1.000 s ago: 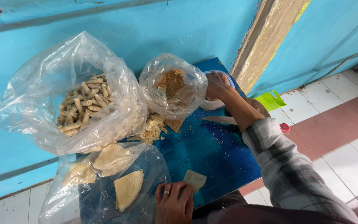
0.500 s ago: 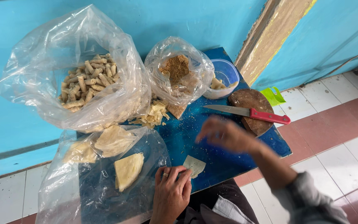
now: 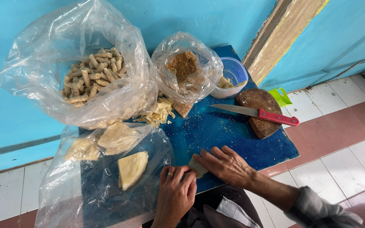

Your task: The person sits at a small blue table and folds filled pastry wrappers. They take a triangular dough wrapper, spoon brown filling from a plastic bag onto it, then fold and pinch the wrapper closed, setting the finished pastry aside and repeating with the next wrapper.

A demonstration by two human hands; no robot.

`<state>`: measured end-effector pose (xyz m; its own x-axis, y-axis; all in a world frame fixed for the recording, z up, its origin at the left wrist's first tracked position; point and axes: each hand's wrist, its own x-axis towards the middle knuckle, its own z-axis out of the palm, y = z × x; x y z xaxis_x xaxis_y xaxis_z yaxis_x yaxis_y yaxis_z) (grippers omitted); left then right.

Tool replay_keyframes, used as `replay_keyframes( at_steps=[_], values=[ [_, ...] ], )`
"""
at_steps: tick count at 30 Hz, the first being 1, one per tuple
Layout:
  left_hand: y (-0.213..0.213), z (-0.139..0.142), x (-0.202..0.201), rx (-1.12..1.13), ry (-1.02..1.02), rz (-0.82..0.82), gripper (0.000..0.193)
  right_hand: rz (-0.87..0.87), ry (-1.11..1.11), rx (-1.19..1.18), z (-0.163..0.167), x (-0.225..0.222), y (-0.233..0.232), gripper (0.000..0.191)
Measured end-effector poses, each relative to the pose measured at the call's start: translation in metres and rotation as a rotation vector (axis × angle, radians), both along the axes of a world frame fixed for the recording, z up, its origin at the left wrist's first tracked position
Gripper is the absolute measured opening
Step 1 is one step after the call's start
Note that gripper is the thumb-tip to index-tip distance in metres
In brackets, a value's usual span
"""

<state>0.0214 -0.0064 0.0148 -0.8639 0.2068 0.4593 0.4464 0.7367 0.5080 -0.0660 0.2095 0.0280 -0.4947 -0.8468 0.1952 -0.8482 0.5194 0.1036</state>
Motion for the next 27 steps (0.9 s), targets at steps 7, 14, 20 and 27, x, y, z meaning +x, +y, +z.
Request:
replay_keyframes(
  at_steps=[7, 14, 20, 27],
  values=[
    [0.000, -0.002, 0.000, 0.002, 0.000, -0.002, 0.019, 0.060, -0.014, -0.169, 0.002, -0.017, -0.002, 0.044],
    [0.000, -0.002, 0.000, 0.001, -0.006, -0.001, 0.019, -0.003, -0.084, -0.270, -0.013, 0.005, 0.005, 0.053],
    [0.000, -0.004, 0.000, 0.002, -0.027, -0.001, 0.019, 0.113, -0.012, -0.229, 0.002, -0.009, 0.022, 0.041],
    [0.004, -0.009, -0.001, 0.037, -0.094, 0.012, 0.033, -0.148, 0.220, -0.531, 0.059, -0.120, -0.003, 0.027]
  ],
)
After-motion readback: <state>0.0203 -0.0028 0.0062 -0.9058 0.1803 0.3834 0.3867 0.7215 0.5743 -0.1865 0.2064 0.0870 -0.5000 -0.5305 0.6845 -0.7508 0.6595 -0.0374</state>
